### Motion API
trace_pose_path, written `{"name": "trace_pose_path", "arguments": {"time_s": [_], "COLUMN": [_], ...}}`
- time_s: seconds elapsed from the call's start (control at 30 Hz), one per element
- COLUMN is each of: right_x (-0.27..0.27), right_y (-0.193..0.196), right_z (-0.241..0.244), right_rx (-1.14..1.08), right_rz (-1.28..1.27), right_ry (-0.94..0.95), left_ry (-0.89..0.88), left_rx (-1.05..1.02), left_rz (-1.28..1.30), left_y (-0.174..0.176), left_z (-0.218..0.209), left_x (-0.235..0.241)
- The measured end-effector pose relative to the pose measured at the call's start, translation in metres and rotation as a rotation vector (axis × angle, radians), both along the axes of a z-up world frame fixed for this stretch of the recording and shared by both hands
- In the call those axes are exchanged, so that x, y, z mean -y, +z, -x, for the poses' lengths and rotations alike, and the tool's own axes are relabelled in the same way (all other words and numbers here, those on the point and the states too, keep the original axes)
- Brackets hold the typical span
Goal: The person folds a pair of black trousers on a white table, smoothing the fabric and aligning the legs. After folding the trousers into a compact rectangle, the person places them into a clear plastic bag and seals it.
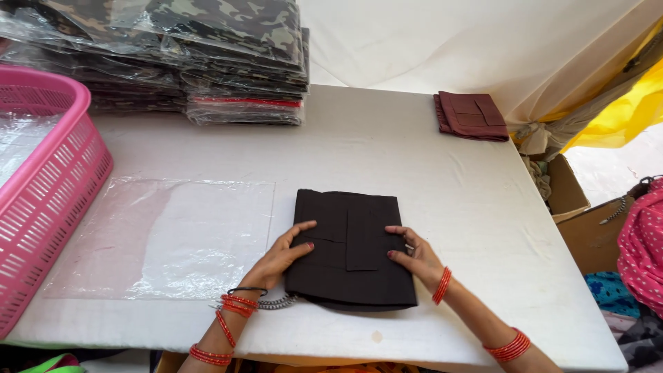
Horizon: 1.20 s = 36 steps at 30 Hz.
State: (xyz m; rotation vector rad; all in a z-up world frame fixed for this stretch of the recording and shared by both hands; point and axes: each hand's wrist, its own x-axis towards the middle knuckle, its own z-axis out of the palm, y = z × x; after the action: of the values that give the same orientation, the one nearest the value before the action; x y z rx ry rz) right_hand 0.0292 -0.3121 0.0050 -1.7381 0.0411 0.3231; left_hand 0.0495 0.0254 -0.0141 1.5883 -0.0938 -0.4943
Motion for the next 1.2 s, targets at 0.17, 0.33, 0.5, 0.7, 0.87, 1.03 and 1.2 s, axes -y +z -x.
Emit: {"name": "trace_pose_path", "arguments": {"time_s": [0.17, 0.33, 0.5, 0.7, 0.87, 1.03, 1.2], "right_x": [0.039, 0.066, 0.104, 0.085, 0.065, 0.077, 0.056], "right_y": [0.013, 0.033, -0.024, -0.002, 0.003, -0.013, 0.02], "right_z": [-0.05, -0.099, -0.121, -0.067, -0.043, -0.046, -0.019], "right_rx": [0.179, 0.571, 0.469, 0.4, 0.455, 0.55, 0.529], "right_rz": [0.154, 0.433, 0.677, 0.741, 0.766, 0.684, 0.489], "right_ry": [0.169, 0.322, 0.164, 0.119, 0.025, -0.09, -0.092], "left_ry": [-0.063, -0.028, 0.069, -0.049, -0.096, -0.118, -0.172], "left_rx": [-0.253, -0.282, -0.064, -0.178, -0.137, -0.147, -0.048], "left_rz": [0.141, 0.381, 0.275, 0.255, 0.247, 0.279, 0.169], "left_y": [0.038, -0.006, 0.008, -0.003, 0.007, 0.013, 0.011], "left_z": [0.031, 0.046, 0.056, 0.056, 0.054, 0.054, 0.044], "left_x": [0.029, 0.094, 0.123, 0.122, 0.137, 0.143, 0.147]}}
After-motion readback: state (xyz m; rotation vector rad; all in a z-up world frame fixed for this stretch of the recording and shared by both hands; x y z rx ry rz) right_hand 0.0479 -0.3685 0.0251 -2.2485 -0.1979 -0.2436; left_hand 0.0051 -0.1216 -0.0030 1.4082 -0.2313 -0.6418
